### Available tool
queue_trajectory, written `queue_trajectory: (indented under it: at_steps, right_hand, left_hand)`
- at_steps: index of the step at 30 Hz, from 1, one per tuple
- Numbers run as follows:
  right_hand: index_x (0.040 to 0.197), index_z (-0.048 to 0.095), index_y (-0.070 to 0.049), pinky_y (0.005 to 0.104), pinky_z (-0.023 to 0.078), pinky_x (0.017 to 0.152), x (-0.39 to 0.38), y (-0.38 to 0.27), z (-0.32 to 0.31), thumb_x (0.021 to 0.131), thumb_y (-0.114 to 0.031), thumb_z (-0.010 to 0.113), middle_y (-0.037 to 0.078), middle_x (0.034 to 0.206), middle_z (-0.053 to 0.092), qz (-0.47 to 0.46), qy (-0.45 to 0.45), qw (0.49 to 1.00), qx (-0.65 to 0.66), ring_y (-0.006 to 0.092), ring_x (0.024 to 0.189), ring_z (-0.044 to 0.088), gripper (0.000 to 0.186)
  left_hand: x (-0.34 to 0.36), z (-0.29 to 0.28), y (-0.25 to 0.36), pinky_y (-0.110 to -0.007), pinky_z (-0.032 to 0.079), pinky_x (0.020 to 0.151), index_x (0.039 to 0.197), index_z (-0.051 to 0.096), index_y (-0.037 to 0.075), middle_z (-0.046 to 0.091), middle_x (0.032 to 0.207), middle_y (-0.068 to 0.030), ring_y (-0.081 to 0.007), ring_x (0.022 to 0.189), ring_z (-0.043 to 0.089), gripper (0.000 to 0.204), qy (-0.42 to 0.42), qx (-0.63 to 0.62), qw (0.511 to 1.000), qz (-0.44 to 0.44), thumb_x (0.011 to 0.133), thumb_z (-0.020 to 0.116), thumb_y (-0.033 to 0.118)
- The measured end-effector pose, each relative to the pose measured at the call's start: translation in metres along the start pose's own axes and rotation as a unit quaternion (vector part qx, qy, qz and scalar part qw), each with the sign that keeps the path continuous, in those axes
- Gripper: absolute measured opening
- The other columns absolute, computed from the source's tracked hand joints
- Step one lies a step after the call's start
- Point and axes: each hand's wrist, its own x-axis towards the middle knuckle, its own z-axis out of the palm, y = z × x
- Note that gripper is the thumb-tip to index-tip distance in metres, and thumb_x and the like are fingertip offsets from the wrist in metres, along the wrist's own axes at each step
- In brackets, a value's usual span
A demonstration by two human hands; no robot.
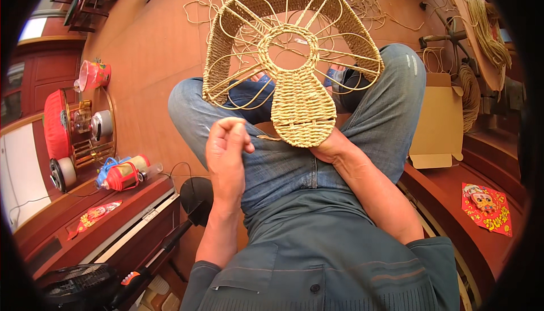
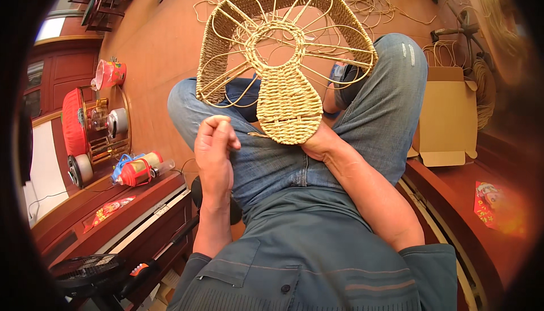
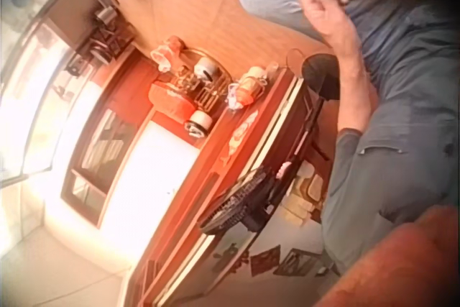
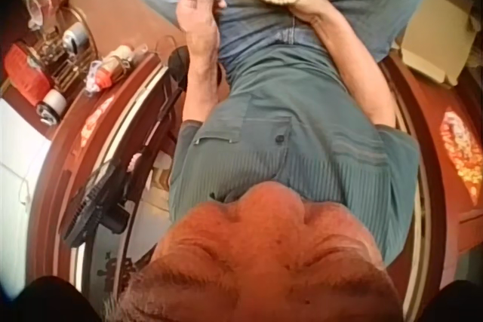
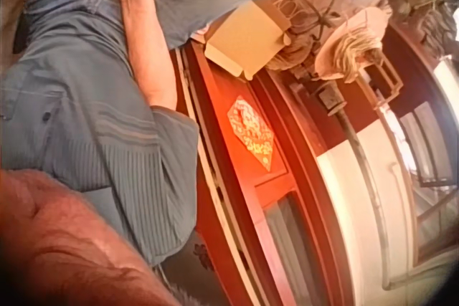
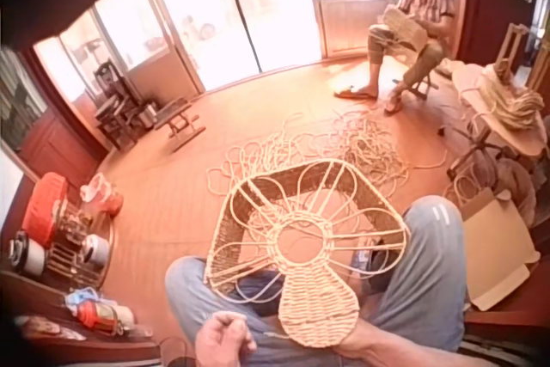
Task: The person is weaving a wicker or straw object by interlacing fibers around a shaped frame.
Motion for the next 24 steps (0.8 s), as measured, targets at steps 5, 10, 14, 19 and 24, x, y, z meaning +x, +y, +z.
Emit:
queue_trajectory:
  at_steps: [5,10,14,19,24]
  right_hand:
    - [0.139,0.065,-0.003,0.0342,0.06,0.1,-0.002,-0.009,0.005,0.102,-0.012,0.072,0.009,0.131,0.073,0.034,-0.018,0.998,0.058,0.019,0.115,0.072,0.039]
    - [0.139,0.065,-0.004,0.0347,0.061,0.099,-0.006,-0.015,0.007,0.104,-0.017,0.071,0.007,0.132,0.073,0.087,-0.018,0.993,0.074,0.0182,0.115,0.072,0.038]
    - [0.132,0.071,-0.009,0.0266,0.057,0.079,-0.008,-0.014,0.009,0.103,-0.018,0.073,0.0,0.121,0.076,0.11,0.003,0.989,0.099,0.0096,0.097,0.07,0.03]
    - [0.132,0.071,-0.011,0.0245,0.054,0.074,-0.01,-0.015,0.008,0.104,-0.02,0.073,-0.002,0.118,0.076,0.123,-0.002,0.987,0.1,0.0078,0.093,0.069,0.029]
    - [0.133,0.07,-0.009,0.027,0.058,0.081,-0.009,-0.015,0.007,0.104,-0.019,0.072,0.001,0.123,0.076,0.118,-0.013,0.987,0.105,0.0102,0.102,0.071,0.031]
  left_hand:
    - [-0.005,0.018,0.006,-0.022,0.047,0.074,0.112,0.072,0.004,0.061,0.09,0.0021,-0.0059,0.081,0.057,0.009,-0.036,0.231,0.968,0.095,0.103,0.07,0.005]
    - [-0.006,0.031,0.01,-0.027,0.052,0.077,0.109,0.073,0.0,0.065,0.099,-0.0045,-0.0113,0.085,0.062,0.01,-0.047,0.334,0.929,0.152,0.098,0.072,0.001]
    - [-0.006,0.036,0.014,-0.028,0.053,0.075,0.107,0.075,0.001,0.065,0.097,-0.0054,-0.0125,0.083,0.064,0.01,-0.039,0.362,0.917,0.162,0.097,0.074,0.0]
    - [-0.002,0.038,0.018,-0.03,0.054,0.072,0.104,0.076,0.001,0.067,0.093,-0.0062,-0.015,0.078,0.065,0.01,-0.04,0.407,0.889,0.206,0.094,0.077,0.0]
    - [0.009,0.035,0.026,-0.032,0.053,0.071,0.099,0.076,0.002,0.069,0.091,-0.0081,-0.0196,0.078,0.067,0.01,-0.085,0.471,0.839,0.261,0.09,0.079,0.0]
